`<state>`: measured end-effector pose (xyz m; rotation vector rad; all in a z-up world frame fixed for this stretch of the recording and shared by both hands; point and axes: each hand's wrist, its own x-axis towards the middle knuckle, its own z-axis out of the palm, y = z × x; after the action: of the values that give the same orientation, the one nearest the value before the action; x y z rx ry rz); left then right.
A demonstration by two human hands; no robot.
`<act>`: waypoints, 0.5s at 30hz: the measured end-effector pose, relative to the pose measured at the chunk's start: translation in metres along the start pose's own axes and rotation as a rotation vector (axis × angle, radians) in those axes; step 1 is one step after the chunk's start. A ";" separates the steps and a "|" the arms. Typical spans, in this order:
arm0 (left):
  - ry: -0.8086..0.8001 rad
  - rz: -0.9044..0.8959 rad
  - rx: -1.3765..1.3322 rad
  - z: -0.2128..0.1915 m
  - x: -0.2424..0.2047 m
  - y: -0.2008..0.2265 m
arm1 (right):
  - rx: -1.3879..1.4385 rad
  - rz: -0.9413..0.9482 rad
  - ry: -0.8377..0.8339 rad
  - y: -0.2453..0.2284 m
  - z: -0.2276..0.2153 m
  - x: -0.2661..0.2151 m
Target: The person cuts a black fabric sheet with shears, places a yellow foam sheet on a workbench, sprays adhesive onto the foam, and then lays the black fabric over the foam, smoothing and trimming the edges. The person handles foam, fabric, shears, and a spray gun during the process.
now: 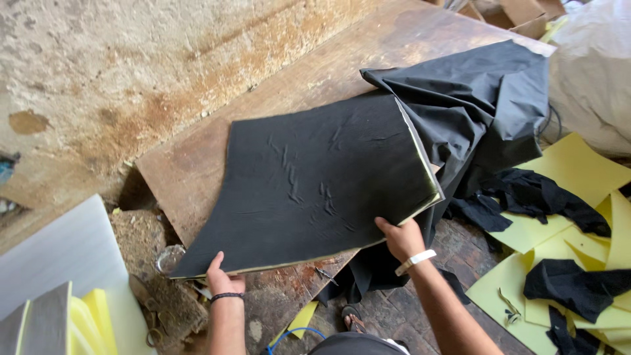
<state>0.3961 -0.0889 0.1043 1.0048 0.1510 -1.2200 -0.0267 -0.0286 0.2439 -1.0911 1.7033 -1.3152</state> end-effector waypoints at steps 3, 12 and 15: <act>-0.004 0.119 0.172 0.037 -0.049 0.039 | -0.072 0.014 0.193 0.004 -0.009 -0.029; -0.772 0.364 0.420 0.094 -0.242 0.095 | 0.287 0.041 0.461 0.052 -0.026 -0.191; -0.911 0.169 0.360 0.093 -0.286 0.087 | 0.480 0.002 0.675 0.056 -0.057 -0.268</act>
<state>0.3197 0.0466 0.3755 0.6547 -0.8723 -1.4618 0.0152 0.2461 0.2129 -0.3783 1.6755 -2.1091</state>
